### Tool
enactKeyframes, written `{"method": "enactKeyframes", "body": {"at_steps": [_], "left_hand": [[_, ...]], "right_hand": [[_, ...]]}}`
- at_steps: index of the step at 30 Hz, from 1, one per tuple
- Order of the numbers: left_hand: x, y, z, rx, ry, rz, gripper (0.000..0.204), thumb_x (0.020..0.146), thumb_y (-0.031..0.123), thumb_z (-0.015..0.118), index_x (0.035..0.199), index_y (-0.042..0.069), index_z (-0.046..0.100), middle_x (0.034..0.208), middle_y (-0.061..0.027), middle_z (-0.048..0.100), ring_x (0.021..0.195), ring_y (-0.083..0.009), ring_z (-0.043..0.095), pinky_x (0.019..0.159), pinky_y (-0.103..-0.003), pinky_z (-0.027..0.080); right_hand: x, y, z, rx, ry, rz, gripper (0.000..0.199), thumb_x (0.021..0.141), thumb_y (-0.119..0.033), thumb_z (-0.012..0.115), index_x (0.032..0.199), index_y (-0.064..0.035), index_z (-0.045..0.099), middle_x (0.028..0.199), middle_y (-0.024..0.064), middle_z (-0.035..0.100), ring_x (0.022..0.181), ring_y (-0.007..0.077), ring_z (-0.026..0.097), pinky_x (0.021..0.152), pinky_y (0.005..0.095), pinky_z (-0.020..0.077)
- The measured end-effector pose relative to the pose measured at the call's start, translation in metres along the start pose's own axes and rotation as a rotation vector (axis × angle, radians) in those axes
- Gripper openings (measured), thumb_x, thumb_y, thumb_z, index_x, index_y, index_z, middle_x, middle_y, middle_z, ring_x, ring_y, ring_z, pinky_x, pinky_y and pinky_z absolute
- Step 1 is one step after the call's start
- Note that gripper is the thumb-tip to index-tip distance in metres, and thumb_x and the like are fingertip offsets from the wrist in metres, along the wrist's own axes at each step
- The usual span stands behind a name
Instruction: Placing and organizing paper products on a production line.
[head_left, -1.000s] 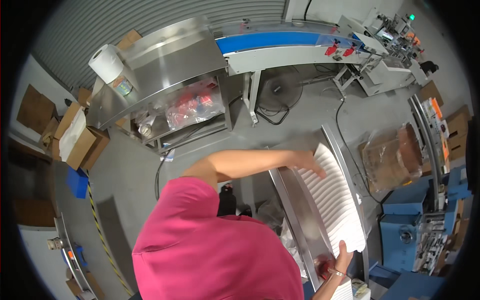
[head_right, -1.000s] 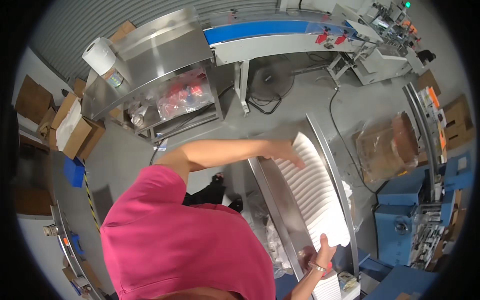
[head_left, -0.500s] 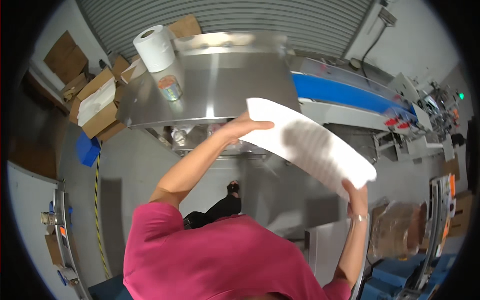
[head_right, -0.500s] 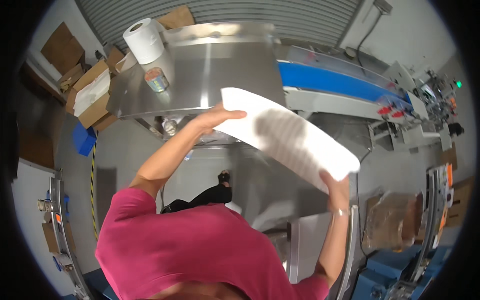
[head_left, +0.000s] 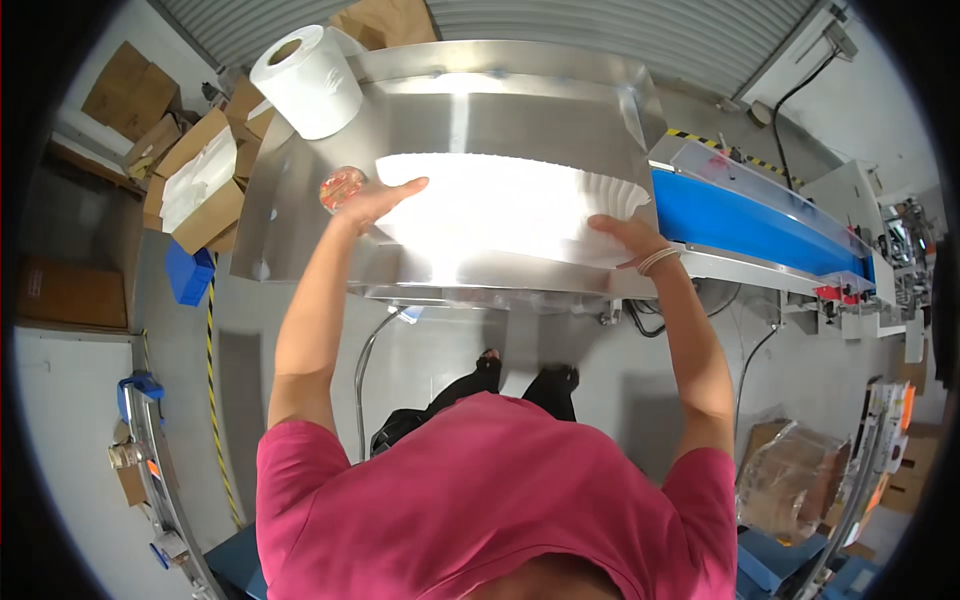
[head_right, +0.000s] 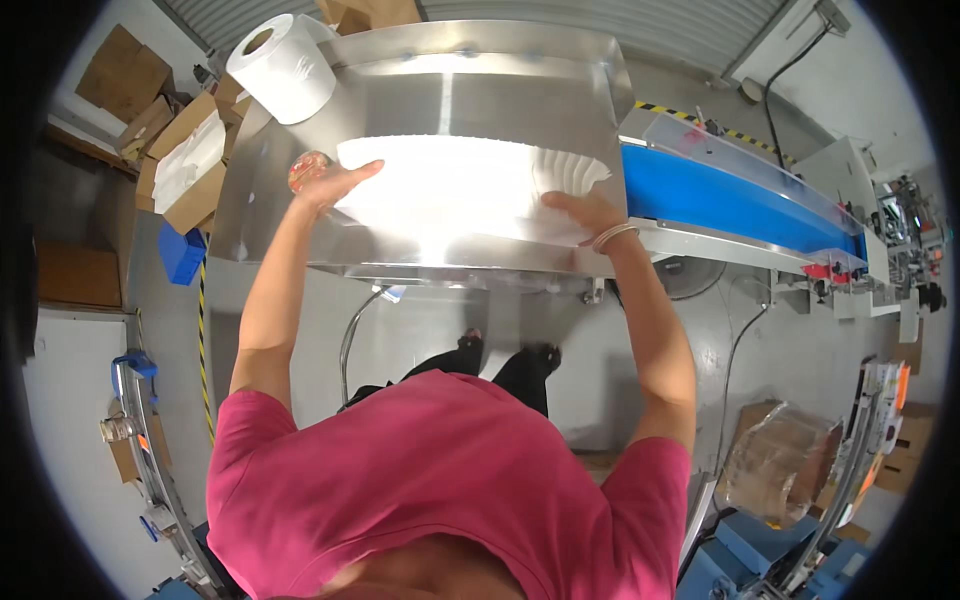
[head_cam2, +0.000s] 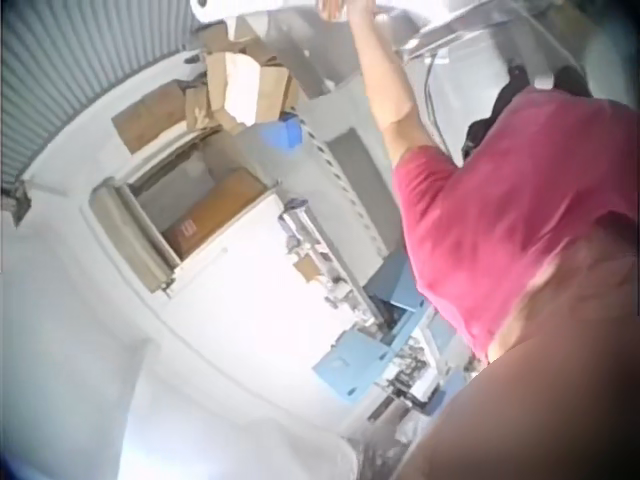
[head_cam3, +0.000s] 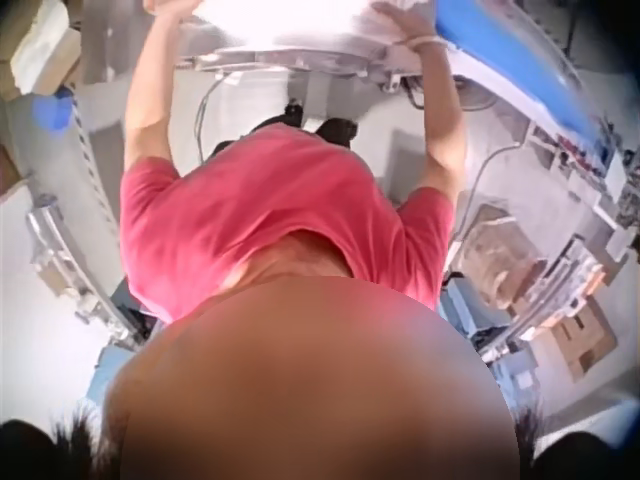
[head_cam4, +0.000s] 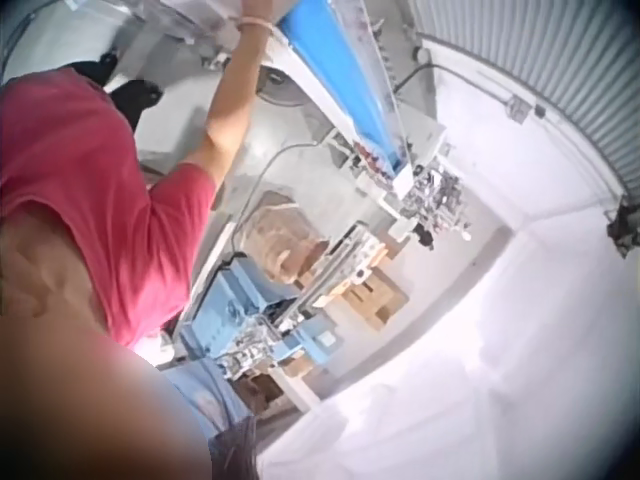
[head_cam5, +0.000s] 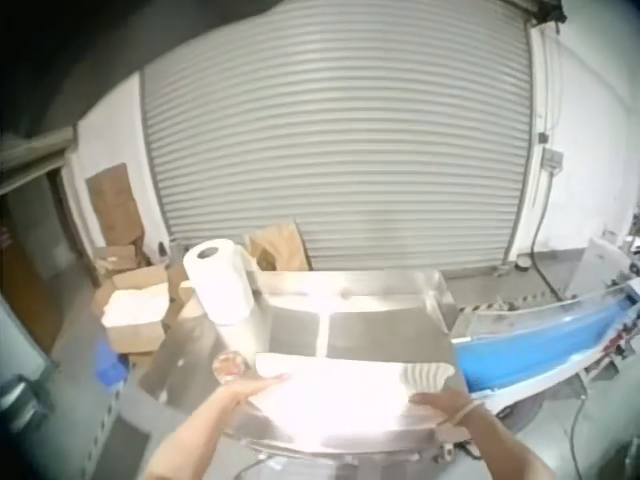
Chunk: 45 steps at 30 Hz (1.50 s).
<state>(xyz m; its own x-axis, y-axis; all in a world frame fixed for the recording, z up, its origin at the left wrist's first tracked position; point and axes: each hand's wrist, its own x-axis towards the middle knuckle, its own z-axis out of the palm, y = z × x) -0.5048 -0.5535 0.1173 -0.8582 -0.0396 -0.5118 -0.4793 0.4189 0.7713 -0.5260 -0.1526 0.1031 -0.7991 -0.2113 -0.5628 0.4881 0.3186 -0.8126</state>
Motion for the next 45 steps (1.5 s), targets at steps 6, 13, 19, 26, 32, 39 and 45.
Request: {"method": "enactKeyframes", "body": {"at_steps": [6,13,19,26,32,39,45], "left_hand": [[-0.013,-0.003,0.039,0.62,0.819,0.3,0.079,0.076,0.043,0.071,0.132,-0.003,0.039,0.129,-0.0282,0.045,0.119,-0.0391,0.045,0.097,-0.048,0.037],[-0.059,0.089,0.248,0.408,0.596,0.802,0.074,0.075,0.034,0.07,0.132,-0.003,0.039,0.135,-0.028,0.036,0.126,-0.0456,0.033,0.101,-0.053,0.028],[-0.037,0.121,0.329,0.668,0.642,0.557,0.065,0.078,0.023,0.065,0.13,-0.005,0.038,0.138,-0.0267,0.032,0.128,-0.0447,0.028,0.098,-0.063,0.021],[-0.029,0.126,0.347,0.664,0.725,0.518,0.045,0.079,0.006,0.059,0.123,0.002,0.052,0.139,-0.0188,0.036,0.131,-0.0394,0.029,0.103,-0.061,0.017],[-0.028,0.123,0.35,0.655,0.775,0.548,0.039,0.076,-0.002,0.059,0.114,0.006,0.061,0.138,-0.0154,0.039,0.131,-0.0378,0.031,0.105,-0.059,0.015],[-0.033,0.127,0.343,0.635,0.717,0.582,0.036,0.077,0.007,0.063,0.113,0.01,0.063,0.138,-0.016,0.039,0.132,-0.0384,0.029,0.107,-0.056,0.012],[-0.026,0.108,0.337,0.665,0.824,0.521,0.041,0.081,0.015,0.064,0.12,0.003,0.056,0.137,-0.0185,0.038,0.13,-0.0392,0.031,0.105,-0.055,0.017]], "right_hand": [[0.026,0.037,-0.018,-0.126,0.068,-0.088,0.068,0.075,-0.042,0.073,0.127,-0.007,0.048,0.111,0.0059,0.059,0.094,0.0185,0.059,0.076,0.0341,0.0503],[-0.003,0.02,-0.079,0.086,-0.253,0.015,0.089,0.078,-0.047,0.07,0.138,0.0036,0.028,0.119,0.0165,0.052,0.106,0.0203,0.053,0.082,0.0316,0.0485],[0.013,0.03,-0.092,0.635,-0.592,0.159,0.051,0.091,-0.02,0.06,0.132,-0.0016,0.036,0.118,0.0107,0.052,0.101,0.0171,0.056,0.083,0.0334,0.0492],[0.049,0.047,-0.112,-0.058,-0.168,-0.472,0.043,0.08,-0.011,0.071,0.118,-0.0051,0.053,0.107,0.0061,0.059,0.081,0.0111,0.06,0.07,0.0239,0.0506],[0.055,0.026,-0.126,-0.113,-0.238,-0.612,0.04,0.076,-0.006,0.073,0.113,-0.0056,0.056,0.105,0.0054,0.058,0.08,0.0106,0.061,0.07,0.0241,0.0507],[0.07,0.026,-0.135,-0.255,-0.525,-0.735,0.033,0.076,-0.003,0.071,0.107,-0.0072,0.06,0.109,0.0048,0.056,0.086,0.0114,0.057,0.074,0.0255,0.0493],[0.082,0.067,-0.177,-0.036,-0.007,-0.41,0.028,0.091,-0.029,0.06,0.094,-0.0013,0.054,0.075,0.0085,0.058,0.073,0.0112,0.054,0.065,0.0293,0.046]]}}
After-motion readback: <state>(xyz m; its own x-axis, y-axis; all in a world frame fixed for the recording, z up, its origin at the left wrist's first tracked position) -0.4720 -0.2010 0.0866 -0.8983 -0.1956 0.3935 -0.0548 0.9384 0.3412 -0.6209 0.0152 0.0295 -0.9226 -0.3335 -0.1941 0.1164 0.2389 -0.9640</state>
